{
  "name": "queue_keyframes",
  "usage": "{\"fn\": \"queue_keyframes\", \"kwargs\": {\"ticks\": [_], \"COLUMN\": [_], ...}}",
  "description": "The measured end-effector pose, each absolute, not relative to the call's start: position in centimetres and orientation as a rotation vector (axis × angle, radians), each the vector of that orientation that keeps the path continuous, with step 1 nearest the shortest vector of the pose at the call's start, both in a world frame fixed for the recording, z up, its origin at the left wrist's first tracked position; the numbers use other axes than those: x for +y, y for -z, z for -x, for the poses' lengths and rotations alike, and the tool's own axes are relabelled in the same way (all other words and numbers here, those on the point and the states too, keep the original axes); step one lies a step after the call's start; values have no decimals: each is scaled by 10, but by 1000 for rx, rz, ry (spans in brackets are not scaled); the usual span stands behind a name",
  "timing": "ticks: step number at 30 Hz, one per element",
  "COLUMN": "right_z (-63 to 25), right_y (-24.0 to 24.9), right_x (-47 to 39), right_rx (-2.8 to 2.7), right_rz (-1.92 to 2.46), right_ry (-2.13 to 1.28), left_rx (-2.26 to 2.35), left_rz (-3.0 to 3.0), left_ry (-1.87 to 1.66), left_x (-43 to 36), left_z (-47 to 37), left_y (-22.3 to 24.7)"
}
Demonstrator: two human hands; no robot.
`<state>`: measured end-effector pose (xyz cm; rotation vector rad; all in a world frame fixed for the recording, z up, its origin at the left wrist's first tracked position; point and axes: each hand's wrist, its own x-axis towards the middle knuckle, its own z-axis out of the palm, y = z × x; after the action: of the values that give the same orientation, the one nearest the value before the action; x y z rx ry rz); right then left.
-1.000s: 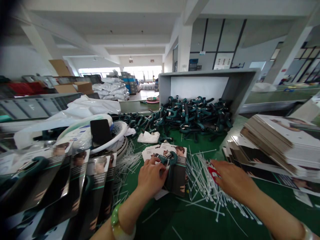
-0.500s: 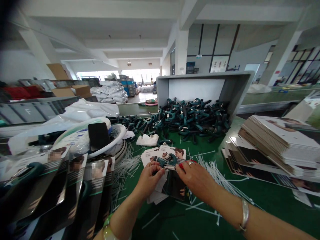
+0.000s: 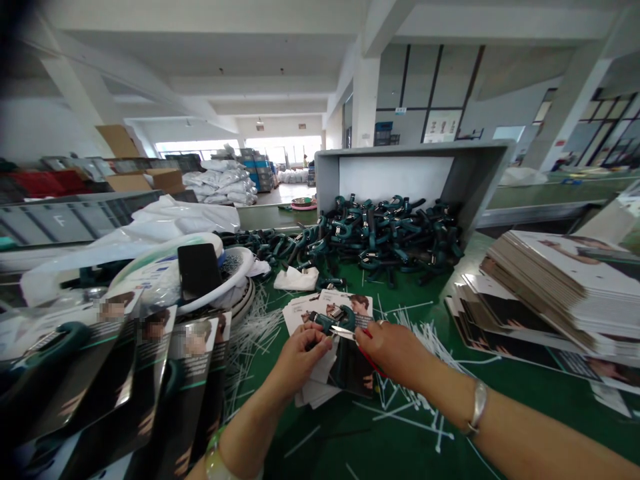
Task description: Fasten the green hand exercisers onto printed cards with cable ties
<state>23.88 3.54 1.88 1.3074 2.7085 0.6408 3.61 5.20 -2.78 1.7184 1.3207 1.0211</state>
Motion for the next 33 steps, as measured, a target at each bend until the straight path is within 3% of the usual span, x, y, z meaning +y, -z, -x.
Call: {"fn": "queue_keyframes", "kwargs": {"ticks": [10,14,17,22,33], "right_z": [-249,-244,-232,-208,-196], "right_y": [-21,-47,-69,-82,-77], "right_x": [33,31,37,52,83], "right_rx": [2792,2760,2596,2516,2389], "right_rz": [-1430,-1490,-1438,-1368,-1226], "right_ry": [-79,326,568,647,903], "left_rx": [1404,1757,1859,1713,1625], "left_rz": [-1626,-1558,-1704,-1863,-1812], "left_ry": [-1099,-1167,-1005,-651,-715], "left_x": [54,59,57,49,55], "left_z": [-35,-19,-5,2,5], "left_y": [29,20,11,9,20]}}
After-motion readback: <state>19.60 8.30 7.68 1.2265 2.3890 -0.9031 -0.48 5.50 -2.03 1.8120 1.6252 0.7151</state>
